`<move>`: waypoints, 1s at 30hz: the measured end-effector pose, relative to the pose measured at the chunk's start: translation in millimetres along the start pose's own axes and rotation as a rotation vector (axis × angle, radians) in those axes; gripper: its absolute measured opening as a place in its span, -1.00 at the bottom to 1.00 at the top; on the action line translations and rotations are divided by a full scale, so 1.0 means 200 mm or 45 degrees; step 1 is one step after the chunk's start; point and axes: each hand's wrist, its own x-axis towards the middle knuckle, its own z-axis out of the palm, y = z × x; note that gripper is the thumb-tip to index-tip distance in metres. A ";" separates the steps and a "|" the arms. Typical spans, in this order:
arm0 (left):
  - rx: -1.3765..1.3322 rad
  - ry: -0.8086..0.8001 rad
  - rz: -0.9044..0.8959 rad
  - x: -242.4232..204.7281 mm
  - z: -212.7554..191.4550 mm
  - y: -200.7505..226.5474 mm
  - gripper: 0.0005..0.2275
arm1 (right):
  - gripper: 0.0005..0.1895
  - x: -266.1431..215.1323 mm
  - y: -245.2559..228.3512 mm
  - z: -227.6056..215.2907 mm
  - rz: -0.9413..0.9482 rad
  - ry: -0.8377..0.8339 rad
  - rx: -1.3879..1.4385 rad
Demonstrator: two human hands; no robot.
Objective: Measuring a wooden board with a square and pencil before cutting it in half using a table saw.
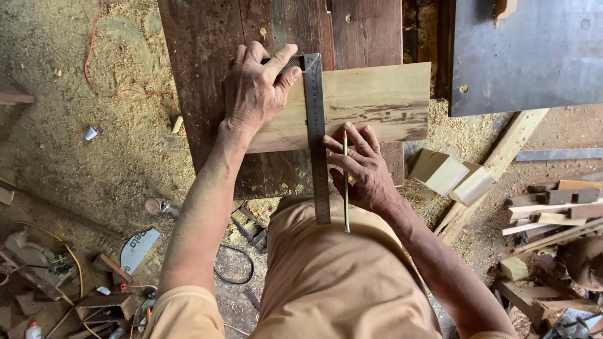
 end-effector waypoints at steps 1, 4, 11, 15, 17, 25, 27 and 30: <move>0.009 0.006 -0.003 0.00 -0.01 0.01 -0.68 | -0.79 0.00 0.00 0.00 0.004 0.004 0.001; 0.025 0.007 -0.018 0.00 0.00 0.00 -0.69 | -0.74 0.00 0.00 0.00 0.005 -0.007 0.009; 0.082 -0.007 -0.022 0.00 0.01 0.00 -0.70 | -0.74 0.00 0.00 0.01 0.028 0.004 0.052; 0.086 -0.012 -0.021 0.01 -0.02 0.02 -0.71 | -0.72 0.00 0.00 0.00 0.027 -0.010 0.064; 0.054 -0.030 -0.022 0.02 -0.03 0.03 -0.73 | -0.75 0.00 0.01 0.00 0.019 0.005 0.053; 0.005 0.015 -0.016 0.02 -0.04 0.04 -0.75 | -0.73 -0.02 0.00 0.00 0.020 -0.025 -0.014; 0.007 -0.006 -0.035 0.02 -0.05 0.03 -0.74 | -0.73 -0.01 0.01 0.00 0.017 -0.038 -0.016; 0.009 0.010 -0.019 0.01 -0.04 0.03 -0.73 | -0.68 -0.01 0.02 0.01 -0.004 -0.032 -0.041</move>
